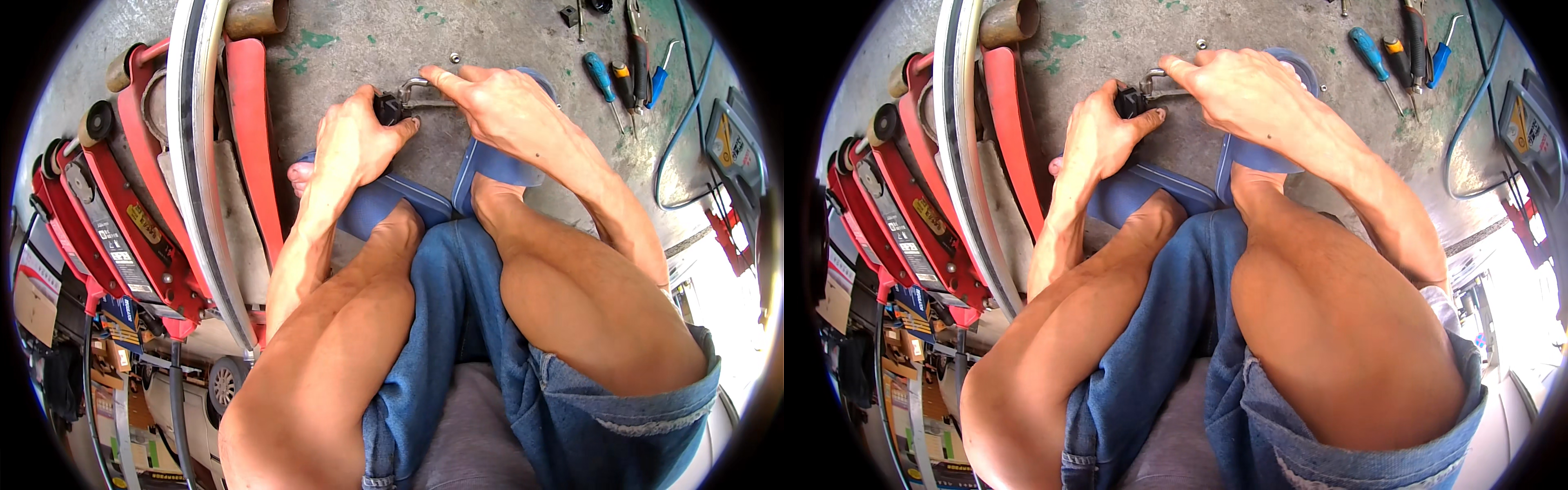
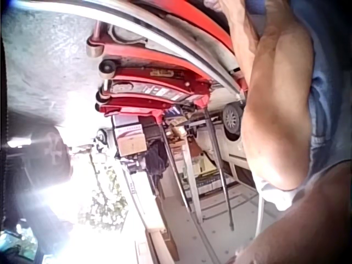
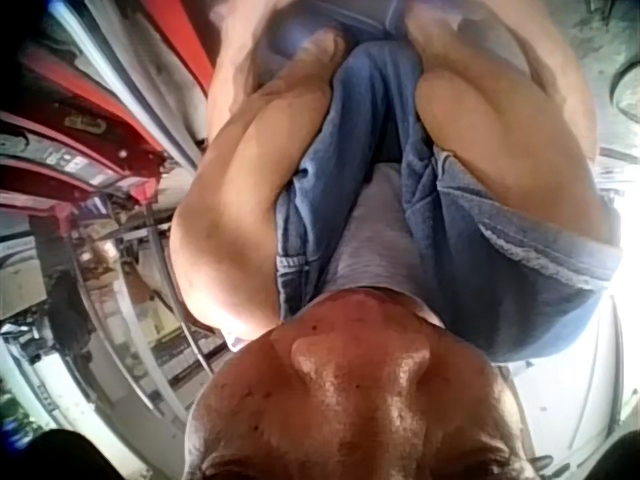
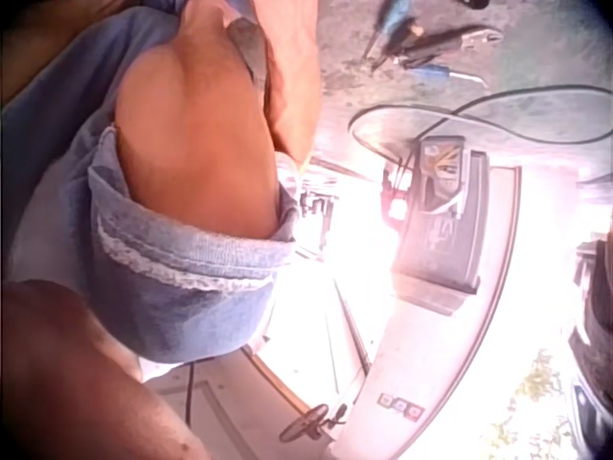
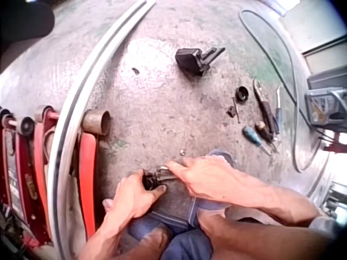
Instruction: The person holds a black mechanical part and uses a wrench to tighten a nut and washer onto a bolt. They then use a socket wrench to continue tightening the hardware.
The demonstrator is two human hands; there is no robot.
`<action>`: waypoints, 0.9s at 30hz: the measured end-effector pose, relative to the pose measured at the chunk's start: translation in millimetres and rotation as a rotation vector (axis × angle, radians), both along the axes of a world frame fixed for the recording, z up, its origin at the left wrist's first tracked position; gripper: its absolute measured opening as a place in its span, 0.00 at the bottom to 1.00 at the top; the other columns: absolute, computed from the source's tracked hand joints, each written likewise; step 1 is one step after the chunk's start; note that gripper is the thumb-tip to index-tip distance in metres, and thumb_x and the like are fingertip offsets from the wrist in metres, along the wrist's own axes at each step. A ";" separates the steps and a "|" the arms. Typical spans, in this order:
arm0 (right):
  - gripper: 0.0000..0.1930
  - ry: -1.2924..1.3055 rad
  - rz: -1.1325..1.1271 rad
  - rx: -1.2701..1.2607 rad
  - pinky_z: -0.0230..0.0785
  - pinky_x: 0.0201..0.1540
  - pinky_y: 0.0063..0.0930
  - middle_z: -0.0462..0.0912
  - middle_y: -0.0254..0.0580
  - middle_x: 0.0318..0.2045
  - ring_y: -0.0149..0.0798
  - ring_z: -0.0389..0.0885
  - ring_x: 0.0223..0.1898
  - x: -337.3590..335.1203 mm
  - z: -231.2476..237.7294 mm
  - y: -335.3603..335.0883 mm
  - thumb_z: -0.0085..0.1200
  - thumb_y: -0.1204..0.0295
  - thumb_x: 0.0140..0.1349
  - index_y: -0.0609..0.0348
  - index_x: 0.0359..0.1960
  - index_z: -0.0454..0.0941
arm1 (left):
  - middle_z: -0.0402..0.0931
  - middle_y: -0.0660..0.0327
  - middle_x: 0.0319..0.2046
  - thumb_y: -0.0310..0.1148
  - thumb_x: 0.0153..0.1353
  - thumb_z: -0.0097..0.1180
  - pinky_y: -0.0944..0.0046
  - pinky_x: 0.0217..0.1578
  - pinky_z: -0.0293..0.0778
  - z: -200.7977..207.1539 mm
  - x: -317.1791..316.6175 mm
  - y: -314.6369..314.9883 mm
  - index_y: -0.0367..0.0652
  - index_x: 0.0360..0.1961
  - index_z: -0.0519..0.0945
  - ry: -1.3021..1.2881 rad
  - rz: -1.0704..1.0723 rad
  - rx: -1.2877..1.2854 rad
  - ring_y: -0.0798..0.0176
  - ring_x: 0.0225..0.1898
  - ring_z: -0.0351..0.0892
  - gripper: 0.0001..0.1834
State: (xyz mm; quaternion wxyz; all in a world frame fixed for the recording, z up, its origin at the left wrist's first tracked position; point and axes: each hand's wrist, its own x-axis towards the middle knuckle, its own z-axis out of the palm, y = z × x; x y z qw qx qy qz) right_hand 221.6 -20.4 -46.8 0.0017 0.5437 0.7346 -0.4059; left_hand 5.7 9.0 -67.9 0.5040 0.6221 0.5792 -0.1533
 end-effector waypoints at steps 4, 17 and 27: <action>0.26 -0.088 0.058 0.010 0.80 0.38 0.53 0.85 0.57 0.34 0.61 0.87 0.37 -2.4 2.1 0.5 0.53 0.80 0.58 0.58 0.61 0.77 | 0.86 0.40 0.37 0.50 0.52 0.73 0.49 0.47 0.78 -2.7 1.0 -0.6 0.29 0.49 0.81 -0.003 -0.009 0.001 0.40 0.43 0.87 0.34; 0.26 -0.204 0.215 0.166 0.81 0.36 0.43 0.86 0.48 0.31 0.48 0.87 0.39 -1.7 -2.8 3.9 0.56 0.73 0.60 0.58 0.62 0.78 | 0.86 0.40 0.37 0.50 0.53 0.72 0.47 0.47 0.78 -4.7 -0.5 -0.1 0.29 0.48 0.82 0.001 -0.021 -0.008 0.39 0.43 0.86 0.34; 0.25 -0.138 0.208 -0.092 0.81 0.37 0.51 0.86 0.56 0.30 0.58 0.87 0.35 -13.6 4.5 20.4 0.54 0.78 0.56 0.64 0.59 0.77 | 0.86 0.39 0.38 0.49 0.54 0.72 0.47 0.50 0.78 0.5 6.2 -5.4 0.32 0.49 0.81 0.055 0.005 0.005 0.38 0.46 0.86 0.32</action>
